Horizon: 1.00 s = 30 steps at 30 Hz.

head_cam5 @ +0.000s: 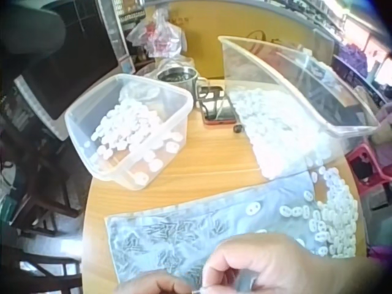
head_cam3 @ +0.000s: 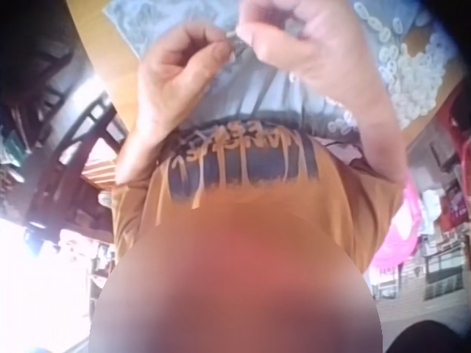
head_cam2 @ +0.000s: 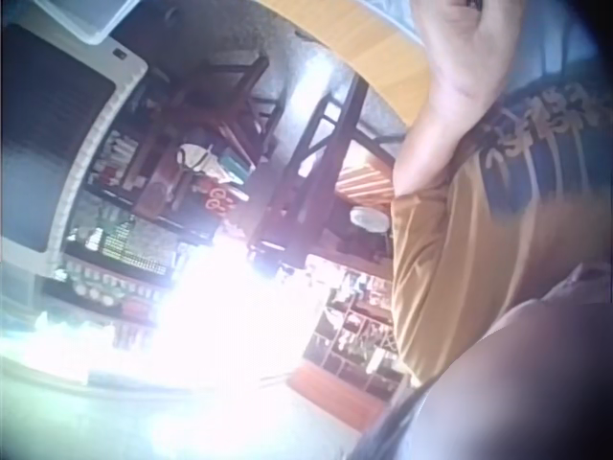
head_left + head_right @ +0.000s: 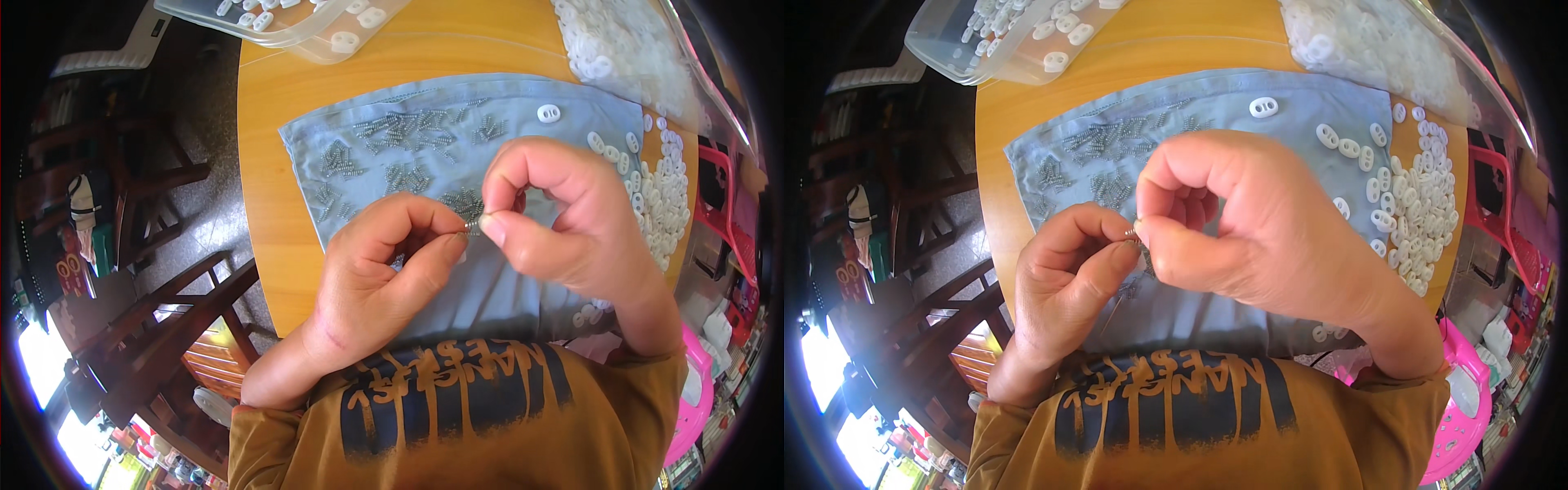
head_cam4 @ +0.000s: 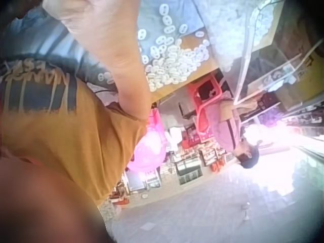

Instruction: Assembling small white plastic cord locks by manually inserting metal springs and plastic buttons into the housings.

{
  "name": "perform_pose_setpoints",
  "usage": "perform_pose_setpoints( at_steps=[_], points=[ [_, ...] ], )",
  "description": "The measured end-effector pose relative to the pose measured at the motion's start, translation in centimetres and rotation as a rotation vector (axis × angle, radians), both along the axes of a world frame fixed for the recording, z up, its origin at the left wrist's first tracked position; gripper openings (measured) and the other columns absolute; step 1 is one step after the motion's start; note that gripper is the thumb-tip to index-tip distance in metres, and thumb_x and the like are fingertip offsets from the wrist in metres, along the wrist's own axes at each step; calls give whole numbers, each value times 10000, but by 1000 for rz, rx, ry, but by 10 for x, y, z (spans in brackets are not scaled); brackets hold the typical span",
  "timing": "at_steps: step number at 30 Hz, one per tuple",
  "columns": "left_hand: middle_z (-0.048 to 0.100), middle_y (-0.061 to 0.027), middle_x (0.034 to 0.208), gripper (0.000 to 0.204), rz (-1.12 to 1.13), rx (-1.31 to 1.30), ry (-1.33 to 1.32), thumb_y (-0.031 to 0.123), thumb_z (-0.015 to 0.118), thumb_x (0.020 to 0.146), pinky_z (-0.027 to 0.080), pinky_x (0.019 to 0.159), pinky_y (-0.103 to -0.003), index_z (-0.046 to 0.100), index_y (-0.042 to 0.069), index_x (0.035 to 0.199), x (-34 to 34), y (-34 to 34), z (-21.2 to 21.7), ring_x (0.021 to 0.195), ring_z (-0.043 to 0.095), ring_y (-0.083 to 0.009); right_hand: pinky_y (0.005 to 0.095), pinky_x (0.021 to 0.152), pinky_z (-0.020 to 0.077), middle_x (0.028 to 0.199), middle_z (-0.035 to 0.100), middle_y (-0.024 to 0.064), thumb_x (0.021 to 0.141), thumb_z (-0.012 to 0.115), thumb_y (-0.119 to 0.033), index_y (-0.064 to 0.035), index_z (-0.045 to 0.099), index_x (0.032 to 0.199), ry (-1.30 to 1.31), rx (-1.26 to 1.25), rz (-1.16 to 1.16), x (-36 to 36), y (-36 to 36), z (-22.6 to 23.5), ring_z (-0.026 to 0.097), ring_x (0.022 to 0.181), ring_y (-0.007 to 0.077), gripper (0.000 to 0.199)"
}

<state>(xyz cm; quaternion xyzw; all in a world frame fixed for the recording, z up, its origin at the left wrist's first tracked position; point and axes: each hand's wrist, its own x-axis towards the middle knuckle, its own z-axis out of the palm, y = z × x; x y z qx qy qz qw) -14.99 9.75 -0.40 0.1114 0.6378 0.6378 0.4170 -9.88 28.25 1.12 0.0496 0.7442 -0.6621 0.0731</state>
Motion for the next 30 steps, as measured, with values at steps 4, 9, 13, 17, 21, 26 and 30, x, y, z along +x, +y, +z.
perform_pose_setpoints(
  at_steps=[4,9,13,17,21,26,30],
  points=[
    [566,15,811,87,70,17,-23,26,606,837,424,641,-177,579,10,918,2,1,2,722,513,-30,205,614,372,743,510,-12,779,568,-34,-30,515,770,-255,-229,-16,-2,2,8,447,692,56,53],
    [562,18,812,84,55,5,45,16,601,837,423,638,-177,585,15,919,-1,0,-1,724,512,-30,204,615,365,746,504,-16,782,574,-46,-29,517,783,-230,-210,-22,-1,1,6,435,689,50,59],
    [560,12,808,108,110,-18,21,7,605,828,426,623,-183,598,20,935,-1,0,6,707,511,-38,201,624,364,742,503,-18,780,577,-45,-29,520,781,-219,-182,-44,-1,2,7,436,695,50,59],
    [565,-6,775,153,122,65,153,-8,628,799,426,599,-193,610,19,948,5,3,2,678,516,-55,200,630,367,745,509,-18,776,582,-41,-31,523,778,-231,-147,-9,0,1,10,441,704,50,61],
    [562,-35,744,118,84,86,245,-27,639,765,417,562,-223,611,17,871,1,4,-3,633,521,-88,203,632,378,754,519,-18,774,597,-44,-32,530,772,-231,-150,17,2,-1,9,456,712,49,68],
    [564,-56,714,134,53,32,522,-45,648,730,419,519,-255,610,25,838,3,6,1,584,529,-143,211,655,414,782,548,-3,805,641,-77,-17,566,809,-215,-218,-86,16,-9,10,489,723,57,96],
    [590,-82,726,206,14,48,856,-91,651,686,436,505,-283,614,13,860,7,10,1,594,557,-204,201,586,426,714,593,9,841,643,-138,6,620,854,-157,-153,-108,32,-12,6,514,648,53,146]
  ],
)
